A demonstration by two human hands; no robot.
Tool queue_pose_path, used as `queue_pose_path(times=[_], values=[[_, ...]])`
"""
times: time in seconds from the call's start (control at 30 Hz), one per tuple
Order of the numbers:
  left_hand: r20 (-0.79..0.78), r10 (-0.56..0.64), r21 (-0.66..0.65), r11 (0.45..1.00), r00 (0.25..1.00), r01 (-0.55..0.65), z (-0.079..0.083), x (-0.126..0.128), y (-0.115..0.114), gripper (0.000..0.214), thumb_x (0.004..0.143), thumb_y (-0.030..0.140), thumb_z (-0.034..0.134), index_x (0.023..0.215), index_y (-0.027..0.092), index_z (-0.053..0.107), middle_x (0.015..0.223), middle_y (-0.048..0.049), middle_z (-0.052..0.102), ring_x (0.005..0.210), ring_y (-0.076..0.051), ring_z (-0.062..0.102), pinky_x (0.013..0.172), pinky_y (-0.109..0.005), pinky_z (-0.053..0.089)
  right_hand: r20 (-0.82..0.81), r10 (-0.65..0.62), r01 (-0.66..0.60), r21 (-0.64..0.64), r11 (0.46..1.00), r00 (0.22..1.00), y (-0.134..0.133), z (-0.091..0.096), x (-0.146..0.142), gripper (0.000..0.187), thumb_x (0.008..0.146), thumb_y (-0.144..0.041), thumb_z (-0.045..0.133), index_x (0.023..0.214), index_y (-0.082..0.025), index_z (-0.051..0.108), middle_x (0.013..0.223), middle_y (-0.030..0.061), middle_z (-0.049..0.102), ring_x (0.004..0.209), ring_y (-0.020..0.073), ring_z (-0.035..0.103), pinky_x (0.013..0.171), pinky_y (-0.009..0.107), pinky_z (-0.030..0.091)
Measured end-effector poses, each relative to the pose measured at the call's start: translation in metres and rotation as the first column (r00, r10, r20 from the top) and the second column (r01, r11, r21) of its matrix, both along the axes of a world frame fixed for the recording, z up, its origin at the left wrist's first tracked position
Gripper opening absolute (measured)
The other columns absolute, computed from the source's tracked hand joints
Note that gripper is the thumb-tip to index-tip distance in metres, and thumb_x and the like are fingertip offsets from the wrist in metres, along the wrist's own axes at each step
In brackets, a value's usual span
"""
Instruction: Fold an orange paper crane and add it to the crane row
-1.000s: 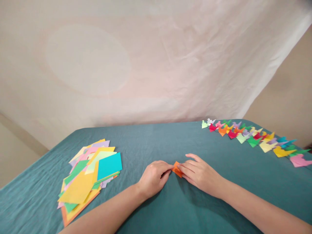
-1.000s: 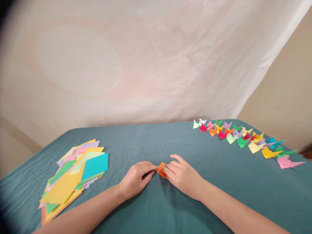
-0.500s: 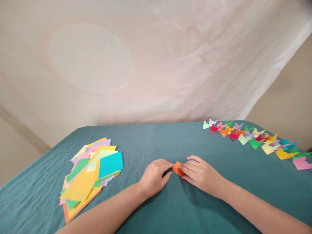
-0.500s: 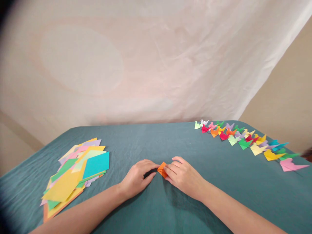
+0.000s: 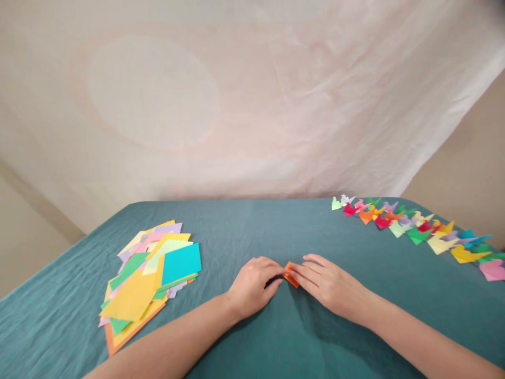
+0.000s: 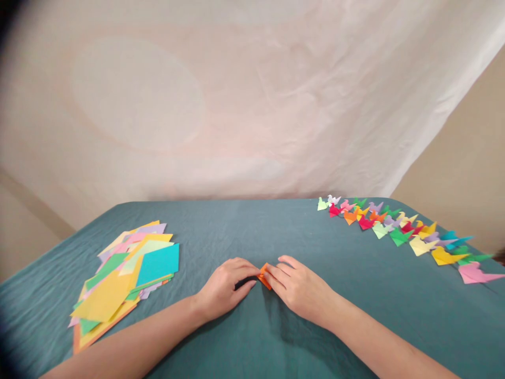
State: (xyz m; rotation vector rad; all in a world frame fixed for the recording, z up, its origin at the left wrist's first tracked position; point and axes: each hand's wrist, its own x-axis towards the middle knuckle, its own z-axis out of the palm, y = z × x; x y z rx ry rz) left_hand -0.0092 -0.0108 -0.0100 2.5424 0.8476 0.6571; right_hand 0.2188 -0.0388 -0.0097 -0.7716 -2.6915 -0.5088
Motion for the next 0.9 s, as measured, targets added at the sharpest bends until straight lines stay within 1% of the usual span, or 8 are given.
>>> queue_pose_path(times=[0.17,0.27,0.37,0.47,0.6,0.7,0.77,0.9], values=[[-0.009,-0.013,-0.004,1.0,1.0,0.013,0.003,0.0,-0.001,0.023,0.086,0.018,0.05,0.106,0.021,0.061,0.104,-0.0037,0.064,0.096,-0.019,0.056,0.088,-0.033,0.042,-0.086,0.0,-0.003,-0.036,0.999,0.996,0.001,-0.007,-0.002,0.029,0.091,-0.009,0.038,0.111,-0.009,0.059,0.102,0.0119,0.067,0.09,0.0198,0.061,0.089,0.042,0.044],[-0.002,-0.017,-0.012,1.0,1.0,0.017,0.005,0.0,-0.001,0.024,0.086,0.021,0.052,0.108,0.022,0.061,0.102,-0.0037,0.064,0.095,-0.019,0.056,0.088,-0.033,0.042,-0.247,-0.05,0.021,-0.119,0.993,0.968,-0.001,-0.006,-0.003,0.028,0.09,-0.01,0.041,0.11,-0.013,0.06,0.095,0.0087,0.068,0.084,0.0179,0.062,0.086,0.04,0.046],[0.044,-0.001,-0.032,0.999,0.999,0.002,0.005,0.0,-0.002,0.026,0.084,0.027,0.056,0.109,0.022,0.06,0.101,-0.0045,0.063,0.096,-0.019,0.055,0.088,-0.033,0.042,-0.443,-0.138,0.032,-0.239,0.97,0.886,-0.004,-0.003,-0.007,0.028,0.087,-0.011,0.045,0.108,-0.018,0.061,0.092,0.0055,0.069,0.079,0.0158,0.063,0.079,0.035,0.049],[0.145,0.028,-0.095,0.995,0.989,-0.015,0.004,0.001,-0.001,0.02,0.084,0.029,0.057,0.101,0.02,0.063,0.096,-0.005,0.063,0.093,-0.018,0.055,0.086,-0.031,0.042,-0.57,-0.278,0.035,-0.399,0.916,0.773,-0.008,-0.001,-0.012,0.029,0.086,-0.013,0.047,0.109,-0.022,0.061,0.091,0.0041,0.069,0.078,0.0151,0.064,0.074,0.03,0.051],[0.249,0.085,-0.256,0.966,0.965,-0.019,0.006,0.002,-0.001,0.018,0.087,0.028,0.052,0.084,0.016,0.065,0.083,-0.0042,0.063,0.08,-0.015,0.056,0.077,-0.027,0.044,-0.596,-0.45,0.0,-0.603,0.798,0.665,-0.014,0.003,-0.017,0.03,0.083,-0.017,0.049,0.111,-0.021,0.06,0.084,0.0022,0.068,0.076,0.0147,0.064,0.073,0.027,0.052],[0.283,0.118,-0.362,0.932,0.952,-0.008,0.01,0.002,-0.001,0.023,0.088,0.031,0.05,0.081,0.014,0.064,0.081,-0.0041,0.061,0.076,-0.014,0.056,0.074,-0.025,0.043,-0.583,-0.475,-0.063,-0.672,0.738,0.659,-0.017,0.006,-0.02,0.033,0.083,-0.017,0.049,0.114,-0.02,0.056,0.077,0.0004,0.066,0.072,0.0135,0.063,0.071,0.025,0.052],[0.316,0.115,-0.415,0.909,0.942,0.028,0.013,0.001,-0.002,0.024,0.088,0.032,0.049,0.081,0.014,0.063,0.081,-0.004,0.06,0.077,-0.014,0.055,0.074,-0.025,0.042,-0.578,-0.466,-0.087,-0.685,0.724,0.67,-0.02,0.007,-0.022,0.035,0.082,-0.017,0.05,0.117,-0.02,0.054,0.076,-0.0003,0.065,0.07,0.0127,0.063,0.071,0.024,0.052],[0.386,0.131,-0.52,0.848,0.913,0.098,0.014,0.0,-0.002,0.028,0.088,0.035,0.048,0.076,0.013,0.061,0.08,-0.0032,0.058,0.076,-0.014,0.053,0.072,-0.025,0.041,-0.589,-0.372,-0.118,-0.629,0.768,0.718,-0.025,0.006,-0.024,0.042,0.081,-0.018,0.052,0.123,-0.019,0.046,0.098,0.005,0.065,0.084,0.0145,0.062,0.08,0.027,0.05]])
